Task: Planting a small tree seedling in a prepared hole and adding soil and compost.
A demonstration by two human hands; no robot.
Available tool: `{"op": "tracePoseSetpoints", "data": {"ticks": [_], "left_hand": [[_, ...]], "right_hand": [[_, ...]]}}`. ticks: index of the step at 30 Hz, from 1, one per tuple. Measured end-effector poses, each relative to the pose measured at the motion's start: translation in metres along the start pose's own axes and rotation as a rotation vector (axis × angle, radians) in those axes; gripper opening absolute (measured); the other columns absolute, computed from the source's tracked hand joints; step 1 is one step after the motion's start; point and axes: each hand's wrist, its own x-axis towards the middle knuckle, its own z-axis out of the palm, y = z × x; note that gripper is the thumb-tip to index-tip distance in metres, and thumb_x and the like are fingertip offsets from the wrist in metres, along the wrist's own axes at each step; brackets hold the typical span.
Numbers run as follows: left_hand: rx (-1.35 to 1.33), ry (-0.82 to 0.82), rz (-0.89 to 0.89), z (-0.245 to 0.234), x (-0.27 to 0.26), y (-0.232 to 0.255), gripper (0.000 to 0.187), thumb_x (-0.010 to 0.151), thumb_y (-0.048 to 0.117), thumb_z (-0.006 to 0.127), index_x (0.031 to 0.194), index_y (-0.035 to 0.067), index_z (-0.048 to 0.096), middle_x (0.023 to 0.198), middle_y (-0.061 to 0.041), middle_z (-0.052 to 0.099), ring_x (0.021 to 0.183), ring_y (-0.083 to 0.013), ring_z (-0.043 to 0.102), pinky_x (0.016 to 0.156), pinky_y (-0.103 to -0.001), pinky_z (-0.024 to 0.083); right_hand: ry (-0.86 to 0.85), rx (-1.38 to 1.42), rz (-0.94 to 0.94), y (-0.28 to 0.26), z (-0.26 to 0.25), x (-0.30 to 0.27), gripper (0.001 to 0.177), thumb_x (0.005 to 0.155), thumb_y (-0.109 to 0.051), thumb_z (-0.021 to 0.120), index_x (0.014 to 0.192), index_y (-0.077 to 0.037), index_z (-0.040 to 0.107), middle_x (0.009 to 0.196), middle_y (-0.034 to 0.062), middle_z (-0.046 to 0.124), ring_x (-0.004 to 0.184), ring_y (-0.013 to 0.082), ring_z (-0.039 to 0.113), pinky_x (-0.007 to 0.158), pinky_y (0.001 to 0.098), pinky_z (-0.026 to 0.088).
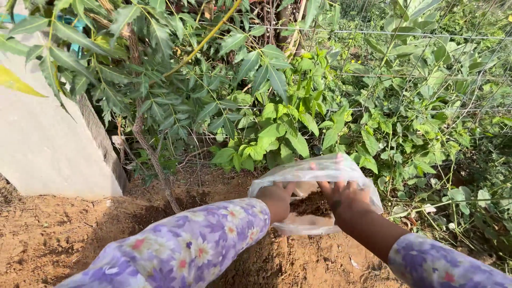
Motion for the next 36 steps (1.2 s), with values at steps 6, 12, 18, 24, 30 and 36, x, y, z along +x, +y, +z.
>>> {"op": "tracePoseSetpoints", "data": {"ticks": [6, 12, 18, 24, 30, 36], "left_hand": [[-0.103, -0.063, 0.065, 0.046, 0.039, -0.025, 0.107, 0.087, 0.014, 0.073, 0.167, 0.017, 0.003, 0.159, -0.031, 0.036, 0.135, -0.0436, 0.054, 0.109, -0.048, 0.049], [-0.041, -0.156, 0.000, 0.032, 0.025, -0.020, 0.133, 0.082, 0.024, 0.086, 0.163, 0.021, -0.020, 0.167, -0.031, 0.009, 0.145, -0.0428, 0.039, 0.116, -0.046, 0.042], [0.037, -0.233, 0.136, 0.082, 0.054, -0.043, 0.136, 0.082, 0.038, 0.083, 0.161, 0.001, -0.020, 0.167, -0.033, 0.016, 0.141, -0.0435, 0.046, 0.115, -0.050, 0.041], [0.015, -0.333, -0.074, 0.036, -0.017, -0.025, 0.135, 0.083, 0.037, 0.083, 0.162, 0.012, -0.023, 0.164, -0.027, 0.025, 0.141, -0.0446, 0.043, 0.118, -0.052, 0.039], [0.061, 0.018, 0.154, 0.065, 0.006, -0.025, 0.061, 0.079, 0.007, 0.072, 0.137, 0.002, 0.053, 0.136, -0.025, 0.059, 0.118, -0.0385, 0.065, 0.096, -0.052, 0.056], [-0.125, 0.196, 0.437, 0.111, 0.059, -0.031, 0.021, 0.086, 0.004, 0.058, 0.095, 0.000, 0.077, 0.100, -0.025, 0.073, 0.094, -0.0404, 0.072, 0.083, -0.049, 0.057]], "right_hand": [[0.013, 0.046, -0.084, -0.007, -0.041, -0.032, 0.097, 0.099, -0.014, 0.060, 0.164, -0.023, -0.012, 0.164, 0.0371, -0.001, 0.138, 0.0578, 0.036, 0.107, 0.0690, 0.039], [0.007, -0.021, -0.033, -0.025, -0.071, -0.037, 0.090, 0.099, -0.016, 0.057, 0.163, -0.029, -0.005, 0.167, 0.0310, -0.015, 0.147, 0.0503, 0.028, 0.114, 0.0708, 0.026], [0.022, -0.093, -0.136, -0.043, -0.068, -0.039, 0.082, 0.100, -0.019, 0.055, 0.164, -0.024, 0.004, 0.167, 0.0226, 0.007, 0.150, 0.0448, 0.032, 0.119, 0.0730, 0.018], [0.045, -0.013, -0.210, -0.046, -0.056, -0.032, 0.083, 0.093, -0.016, 0.061, 0.159, -0.017, 0.011, 0.165, 0.0205, 0.016, 0.143, 0.0427, 0.033, 0.112, 0.0602, 0.030], [-0.028, 0.263, -0.291, -0.055, -0.025, -0.025, 0.024, 0.099, -0.010, 0.052, 0.122, -0.009, 0.059, 0.126, 0.0151, 0.060, 0.107, 0.0332, 0.068, 0.097, 0.0472, 0.052], [0.137, 0.532, -0.498, -0.061, 0.013, -0.011, 0.018, 0.089, -0.001, 0.052, 0.097, 0.000, 0.068, 0.106, 0.0190, 0.067, 0.102, 0.0379, 0.067, 0.093, 0.0413, 0.054]]}}
